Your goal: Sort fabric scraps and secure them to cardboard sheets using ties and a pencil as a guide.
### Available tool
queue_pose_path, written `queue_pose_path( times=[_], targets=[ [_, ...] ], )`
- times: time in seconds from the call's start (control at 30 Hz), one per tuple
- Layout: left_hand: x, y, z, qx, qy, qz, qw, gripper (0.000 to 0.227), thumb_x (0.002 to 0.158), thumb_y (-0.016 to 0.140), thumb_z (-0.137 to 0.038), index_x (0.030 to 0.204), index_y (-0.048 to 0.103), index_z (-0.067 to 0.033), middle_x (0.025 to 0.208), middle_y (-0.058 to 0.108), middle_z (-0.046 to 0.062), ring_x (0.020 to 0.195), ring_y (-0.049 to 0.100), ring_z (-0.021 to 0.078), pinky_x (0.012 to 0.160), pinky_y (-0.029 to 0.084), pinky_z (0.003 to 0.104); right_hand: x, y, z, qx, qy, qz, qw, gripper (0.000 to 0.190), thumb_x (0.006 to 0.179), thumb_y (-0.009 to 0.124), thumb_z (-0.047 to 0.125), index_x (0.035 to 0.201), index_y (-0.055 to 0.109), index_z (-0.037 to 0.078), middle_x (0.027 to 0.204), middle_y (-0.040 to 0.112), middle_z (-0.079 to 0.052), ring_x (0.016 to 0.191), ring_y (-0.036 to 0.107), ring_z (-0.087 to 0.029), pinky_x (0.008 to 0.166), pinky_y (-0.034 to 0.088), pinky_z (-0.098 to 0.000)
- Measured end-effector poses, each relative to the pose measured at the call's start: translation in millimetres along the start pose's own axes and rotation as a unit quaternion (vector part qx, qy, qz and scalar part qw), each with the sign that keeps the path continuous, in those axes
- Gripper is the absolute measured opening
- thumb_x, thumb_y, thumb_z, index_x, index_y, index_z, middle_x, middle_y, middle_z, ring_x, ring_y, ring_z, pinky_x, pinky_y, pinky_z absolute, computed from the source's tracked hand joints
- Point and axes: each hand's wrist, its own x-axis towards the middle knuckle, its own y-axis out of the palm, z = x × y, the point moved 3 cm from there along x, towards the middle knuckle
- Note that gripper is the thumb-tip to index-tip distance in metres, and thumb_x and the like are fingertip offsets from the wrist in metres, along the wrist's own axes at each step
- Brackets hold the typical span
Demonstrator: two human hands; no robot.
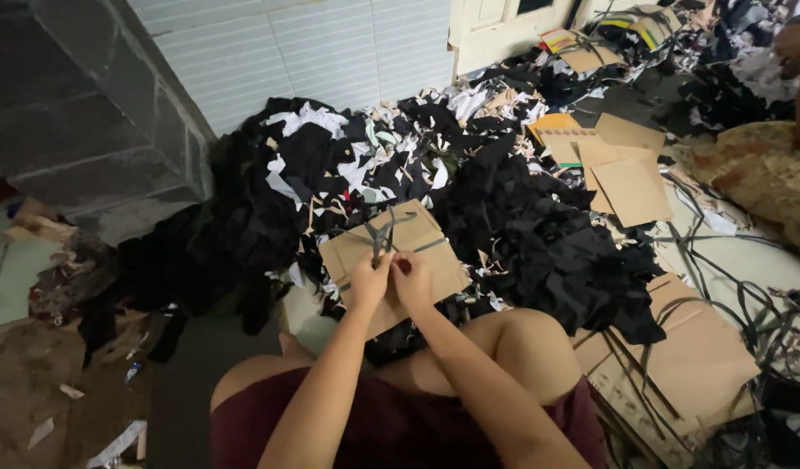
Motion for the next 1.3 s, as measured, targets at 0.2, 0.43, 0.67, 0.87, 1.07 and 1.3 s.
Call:
queue_pose_path(
  times=[0.2,0.43,0.67,0.87,1.07,1.3],
  targets=[
    [-15.3,-56.6,-66.1,-0.129,0.083,0.014,0.988,0.041,0.107,0.044,-0.035,0.098,0.081,-0.0186,0.086,0.077,0.01,0.087,0.071,0.0225,0.087,0.056,0.038,6.3,-0.8,-11.1,0.068,0.01,-0.002,0.998,0.005,0.095,0.068,0.006,0.093,0.066,0.009,0.093,0.073,-0.007,0.099,0.07,-0.021,0.096,0.054,-0.0381],
    [82.6,-6.7,-11.4,-0.373,-0.003,0.075,0.925,0.067,0.11,0.03,-0.047,0.106,0.069,0.0074,0.051,0.031,0.0,0.045,0.037,0.0126,0.044,0.039,0.027,12.4,-10.7,-20.5,0.082,-0.043,0.074,0.993,0.011,0.102,0.061,0.011,0.092,0.059,0.012,0.086,0.076,-0.007,0.091,0.071,-0.021,0.09,0.052,-0.037],
    [144.6,49.1,32.1,-0.17,0.16,-0.055,0.971,0.066,0.113,0.03,-0.039,0.069,0.07,-0.0106,0.068,0.068,0.012,0.078,0.066,0.0259,0.094,0.05,0.033,-10.0,-23.8,3.1,-0.093,-0.089,0.115,0.985,0.001,0.1,0.058,0.014,0.099,0.058,0.013,0.089,0.066,-0.015,0.093,0.069,-0.038,0.086,0.054,-0.0464],
    [153.9,39.8,75.9,-0.328,0.004,-0.123,0.937,0.032,0.106,0.056,-0.035,0.095,0.067,-0.0068,0.075,0.063,0.009,0.07,0.058,0.017,0.069,0.051,0.033,-3.0,-12.7,32.5,-0.187,-0.043,0.057,0.98,0.007,0.1,0.06,0.02,0.098,0.059,0.013,0.084,0.065,-0.015,0.087,0.07,-0.036,0.078,0.056,-0.0438],
    [40.9,-1.5,15.6,-0.275,-0.063,-0.028,0.959,0.065,0.106,0.03,-0.064,0.094,0.07,-0.0152,0.066,0.057,0.007,0.067,0.061,0.0198,0.069,0.052,0.032,11.6,3.9,35.0,-0.164,0.001,0.065,0.984,0.01,0.096,0.065,0.022,0.1,0.067,0.013,0.089,0.073,-0.015,0.091,0.073,-0.035,0.077,0.059,-0.0444],
    [-7.5,-22.6,-111.0,-0.003,0.013,0.165,0.986,0.051,0.099,0.045,-0.057,0.104,0.078,-0.0183,0.1,0.077,0.009,0.11,0.07,0.0283,0.106,0.049,0.045,4.8,-19.9,89.0,-0.176,-0.113,0.14,0.968,0.057,0.082,0.072,0.004,0.128,0.053,-0.025,0.119,0.061,-0.049,0.116,0.055,-0.063,0.109,0.041,-0.0665]
  ],
)
